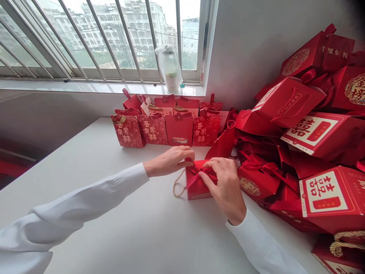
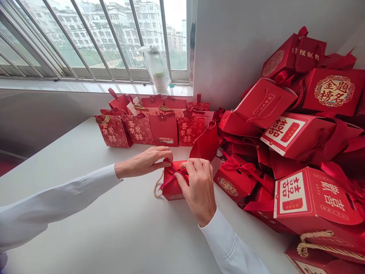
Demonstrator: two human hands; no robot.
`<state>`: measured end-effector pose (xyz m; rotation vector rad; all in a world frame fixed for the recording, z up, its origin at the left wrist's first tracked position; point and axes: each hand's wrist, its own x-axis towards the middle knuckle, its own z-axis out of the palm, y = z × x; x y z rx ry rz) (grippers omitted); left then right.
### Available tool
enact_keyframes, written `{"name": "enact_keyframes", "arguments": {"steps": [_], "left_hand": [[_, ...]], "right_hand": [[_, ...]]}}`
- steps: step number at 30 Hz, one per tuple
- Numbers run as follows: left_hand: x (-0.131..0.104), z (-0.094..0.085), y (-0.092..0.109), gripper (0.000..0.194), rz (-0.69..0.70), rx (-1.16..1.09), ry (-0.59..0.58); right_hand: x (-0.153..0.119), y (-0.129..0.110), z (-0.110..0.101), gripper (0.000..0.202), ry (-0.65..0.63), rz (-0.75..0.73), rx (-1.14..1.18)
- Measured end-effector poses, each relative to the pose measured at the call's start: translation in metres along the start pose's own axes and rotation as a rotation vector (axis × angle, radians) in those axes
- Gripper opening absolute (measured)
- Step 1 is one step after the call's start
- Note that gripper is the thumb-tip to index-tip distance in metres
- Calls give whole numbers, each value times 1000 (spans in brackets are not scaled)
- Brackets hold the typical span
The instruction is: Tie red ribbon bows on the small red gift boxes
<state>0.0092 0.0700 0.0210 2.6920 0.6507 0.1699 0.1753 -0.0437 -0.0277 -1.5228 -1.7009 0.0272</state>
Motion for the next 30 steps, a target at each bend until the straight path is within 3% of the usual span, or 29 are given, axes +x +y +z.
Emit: {"name": "enact_keyframes", "arguments": {"steps": [3, 7, 12, 16, 19, 25, 30], "left_hand": [[-3, -1, 4, 13, -21, -36, 83], [-7, 6, 17, 13, 24, 41, 233], [-11, 22, 32, 18, 139, 139, 205], [-14, 31, 33, 21, 209, 147, 163], [-18, 31, 30, 24, 252, 108, 160], [-17, 14, 21, 22, 14, -76, 260], [-9, 8, 10, 17, 68, -102, 137]], "right_hand": [[1, 10, -13, 16, 38, 91, 79], [7, 23, -21, 22, -62, 237, 230], [14, 31, -18, 29, -162, 282, 303], [19, 31, -16, 18, -210, 219, 269], [20, 30, -16, 14, -150, 196, 254], [14, 24, -22, 18, 15, 152, 189], [-9, 0, -26, 16, 57, -59, 7]]}}
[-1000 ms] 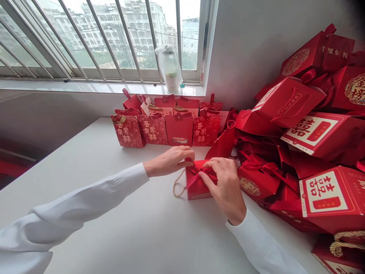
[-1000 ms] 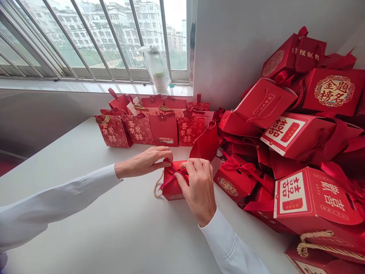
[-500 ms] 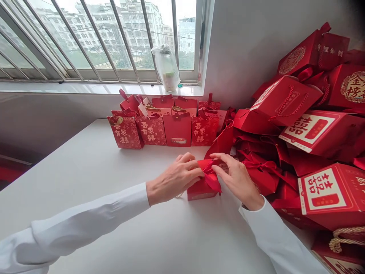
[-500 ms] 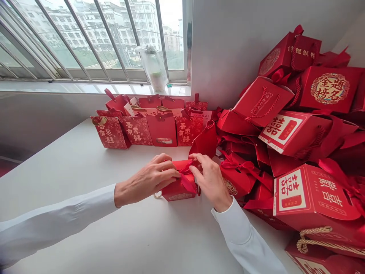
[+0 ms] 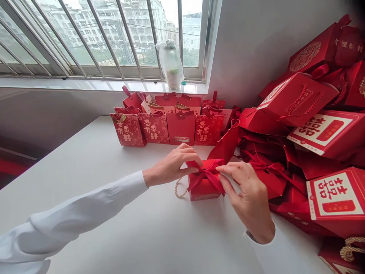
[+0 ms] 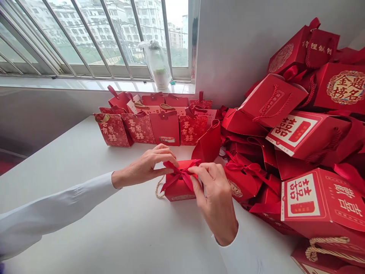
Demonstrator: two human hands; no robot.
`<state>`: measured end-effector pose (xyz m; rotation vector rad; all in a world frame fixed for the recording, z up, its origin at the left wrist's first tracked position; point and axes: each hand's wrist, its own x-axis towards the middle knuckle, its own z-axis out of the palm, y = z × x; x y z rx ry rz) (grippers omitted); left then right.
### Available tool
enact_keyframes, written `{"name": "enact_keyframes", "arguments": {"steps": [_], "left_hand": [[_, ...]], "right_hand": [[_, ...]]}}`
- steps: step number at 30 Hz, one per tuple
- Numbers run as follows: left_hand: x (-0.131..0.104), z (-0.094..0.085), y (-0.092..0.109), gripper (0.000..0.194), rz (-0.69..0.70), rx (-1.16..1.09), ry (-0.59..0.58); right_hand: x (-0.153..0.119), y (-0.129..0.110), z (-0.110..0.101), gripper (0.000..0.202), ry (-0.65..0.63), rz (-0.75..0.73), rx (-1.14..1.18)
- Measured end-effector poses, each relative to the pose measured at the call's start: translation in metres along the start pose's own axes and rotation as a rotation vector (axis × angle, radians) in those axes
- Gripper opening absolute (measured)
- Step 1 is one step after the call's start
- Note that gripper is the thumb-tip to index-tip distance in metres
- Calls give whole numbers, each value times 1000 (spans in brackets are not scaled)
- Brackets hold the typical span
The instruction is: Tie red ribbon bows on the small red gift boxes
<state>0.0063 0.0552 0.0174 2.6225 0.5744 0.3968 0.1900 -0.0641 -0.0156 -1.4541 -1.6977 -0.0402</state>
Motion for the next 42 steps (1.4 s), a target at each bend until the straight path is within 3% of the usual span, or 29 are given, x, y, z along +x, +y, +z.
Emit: {"name": "enact_keyframes", "arguments": {"steps": [5, 13, 24, 42], "left_hand": [[5, 7, -5, 17, 34, -44, -24], [11, 14, -9, 17, 40, -67, -13], [6, 23, -14, 16, 81, -2, 89], [2, 27, -18, 13, 117, -1, 135]], "right_hand": [[-17, -25, 20, 27, -21, -224, -124], [-25, -25, 47, 23, 52, -297, -208], [-30, -19, 49, 19, 126, -391, -118], [-33, -23, 54, 15, 103, -438, 7]]}}
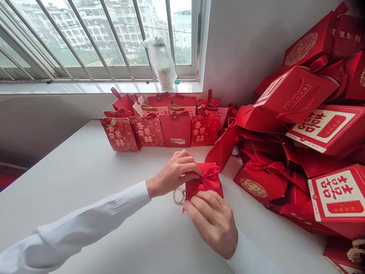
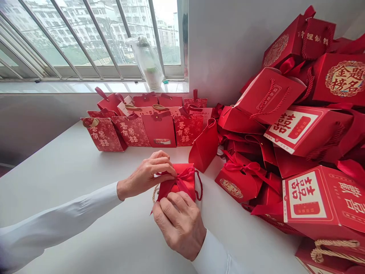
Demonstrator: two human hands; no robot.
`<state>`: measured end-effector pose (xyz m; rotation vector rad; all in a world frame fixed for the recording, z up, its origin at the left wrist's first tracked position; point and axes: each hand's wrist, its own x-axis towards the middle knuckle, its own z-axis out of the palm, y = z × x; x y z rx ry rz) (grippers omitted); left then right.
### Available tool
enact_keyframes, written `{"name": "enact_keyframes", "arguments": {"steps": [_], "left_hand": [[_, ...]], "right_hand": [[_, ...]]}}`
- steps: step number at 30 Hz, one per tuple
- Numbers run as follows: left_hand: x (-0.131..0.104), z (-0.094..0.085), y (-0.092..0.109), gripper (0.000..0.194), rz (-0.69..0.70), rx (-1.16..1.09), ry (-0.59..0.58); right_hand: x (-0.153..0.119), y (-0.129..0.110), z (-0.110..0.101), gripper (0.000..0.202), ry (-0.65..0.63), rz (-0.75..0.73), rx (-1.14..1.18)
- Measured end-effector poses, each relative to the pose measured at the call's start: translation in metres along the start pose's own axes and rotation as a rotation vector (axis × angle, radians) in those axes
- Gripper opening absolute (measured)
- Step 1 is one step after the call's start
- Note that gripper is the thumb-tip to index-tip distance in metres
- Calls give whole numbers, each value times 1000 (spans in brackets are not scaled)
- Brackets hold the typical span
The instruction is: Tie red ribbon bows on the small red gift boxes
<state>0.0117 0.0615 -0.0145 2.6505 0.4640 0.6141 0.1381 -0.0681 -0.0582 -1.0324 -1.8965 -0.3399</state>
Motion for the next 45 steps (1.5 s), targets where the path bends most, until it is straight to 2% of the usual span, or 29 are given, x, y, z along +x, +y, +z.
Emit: {"name": "enact_keyframes", "arguments": {"steps": [17, 21, 23, 25, 27, 28, 31, 33, 40, 45], "left_hand": [[0, -1, 6, 17, 27, 43, -15], [-1, -1, 6, 17, 19, 41, -9], [-1, -1, 5, 17, 25, 43, -8], [-1, -1, 4, 16, 32, 41, -3], [-1, -1, 3, 15, 37, 38, 3], [-1, -1, 3, 15, 38, 38, 7], [-1, 0, 4, 15, 52, 50, 15], [-1, 0, 4, 16, 67, 62, 17], [-2, 1, 3, 15, 104, 78, 11], [0, 0, 3, 13, 112, 48, 27]], "right_hand": [[2, -1, -1, 18, -53, -55, 40], [8, 3, -11, 22, -45, -41, 87], [14, 12, -22, 24, 13, 83, 104], [20, 25, -33, 21, 54, 345, 59], [27, 41, -41, 17, -24, 606, 57], [30, 48, -43, 17, -95, 691, 97], [36, 64, -43, 14, -280, 792, 226], [37, 69, -41, 13, -323, 830, 285], [36, 68, -39, 30, -304, 1153, 871], [35, 66, -37, 33, -221, 1232, 933]]}}
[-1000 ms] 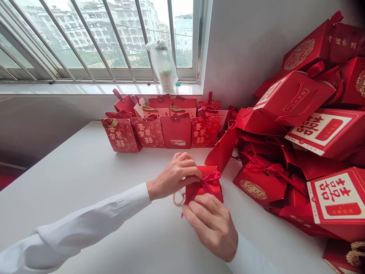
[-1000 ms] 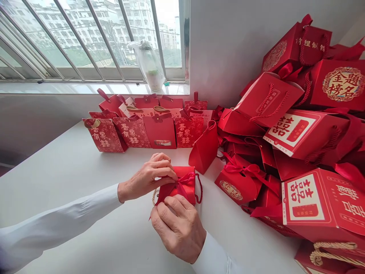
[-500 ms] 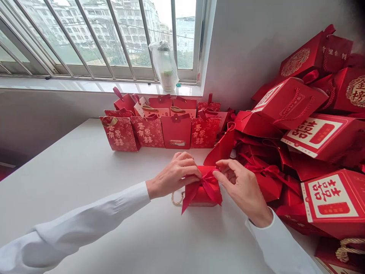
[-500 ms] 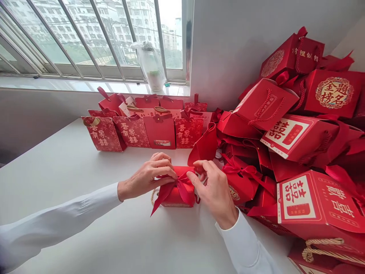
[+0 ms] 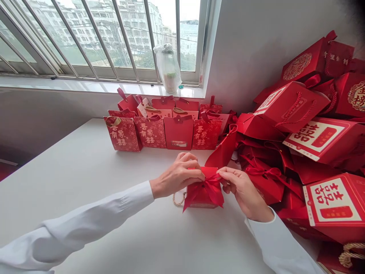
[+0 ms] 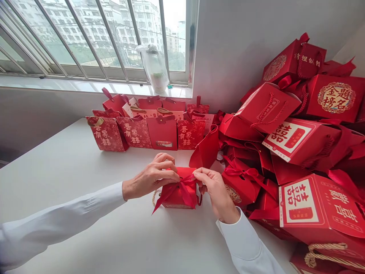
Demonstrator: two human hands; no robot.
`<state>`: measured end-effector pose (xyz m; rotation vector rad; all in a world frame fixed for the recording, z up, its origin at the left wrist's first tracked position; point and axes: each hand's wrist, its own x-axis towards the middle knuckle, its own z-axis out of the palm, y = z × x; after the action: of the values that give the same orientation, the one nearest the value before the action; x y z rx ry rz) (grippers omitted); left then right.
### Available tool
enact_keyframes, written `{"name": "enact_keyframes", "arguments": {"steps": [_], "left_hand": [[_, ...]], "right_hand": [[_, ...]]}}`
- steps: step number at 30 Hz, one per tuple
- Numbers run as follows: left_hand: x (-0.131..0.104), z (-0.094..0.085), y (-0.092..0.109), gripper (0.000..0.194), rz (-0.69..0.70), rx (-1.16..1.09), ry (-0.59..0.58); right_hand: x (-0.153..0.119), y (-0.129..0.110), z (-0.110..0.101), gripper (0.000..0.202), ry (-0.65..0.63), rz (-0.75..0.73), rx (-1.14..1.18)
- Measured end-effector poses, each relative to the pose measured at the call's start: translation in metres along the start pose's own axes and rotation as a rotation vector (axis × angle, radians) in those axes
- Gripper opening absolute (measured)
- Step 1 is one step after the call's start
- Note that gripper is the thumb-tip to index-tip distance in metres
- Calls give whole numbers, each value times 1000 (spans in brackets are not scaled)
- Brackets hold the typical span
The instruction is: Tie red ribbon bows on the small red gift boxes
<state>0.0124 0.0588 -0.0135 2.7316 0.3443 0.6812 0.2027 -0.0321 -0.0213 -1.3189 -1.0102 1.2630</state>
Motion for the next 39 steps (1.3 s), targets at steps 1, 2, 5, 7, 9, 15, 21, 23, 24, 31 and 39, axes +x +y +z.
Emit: {"name": "enact_keyframes", "arguments": {"steps": [1, 2, 5, 7, 9, 15, 21, 23, 24, 31, 39], "left_hand": [[0, -1, 0, 11, -19, -12, 5], [0, -2, 0, 11, -47, -29, 10], [0, -7, -2, 20, -128, -94, 15], [-2, -10, -3, 19, -152, -116, -4], [-4, -11, -5, 17, -176, -119, -20], [-6, -15, -8, 18, -209, -218, -13], [-1, -17, -8, 13, -230, -226, -79], [0, -16, -8, 16, -260, -233, -80], [1, -15, -9, 17, -275, -234, -77], [7, -23, -12, 21, -227, -252, -178], [-1, -25, -12, 9, -250, -238, -108]], "right_hand": [[1, 2, 0, 33, 11, -14, -14], [1, 5, -1, 33, 25, -38, -40], [0, 12, -5, 26, 118, -168, -192], [-5, 13, -5, 23, 231, -272, -315], [-14, 9, -2, 18, 329, -366, -433], [-35, 2, 18, 8, 282, -555, -789], [-31, 14, 24, 13, 281, -514, -849], [-31, 15, 25, 16, 283, -511, -834], [-32, 16, 25, 16, 286, -518, -836], [-33, 14, 27, 17, 301, -544, -885], [-33, 14, 26, 14, 299, -561, -897]]}}
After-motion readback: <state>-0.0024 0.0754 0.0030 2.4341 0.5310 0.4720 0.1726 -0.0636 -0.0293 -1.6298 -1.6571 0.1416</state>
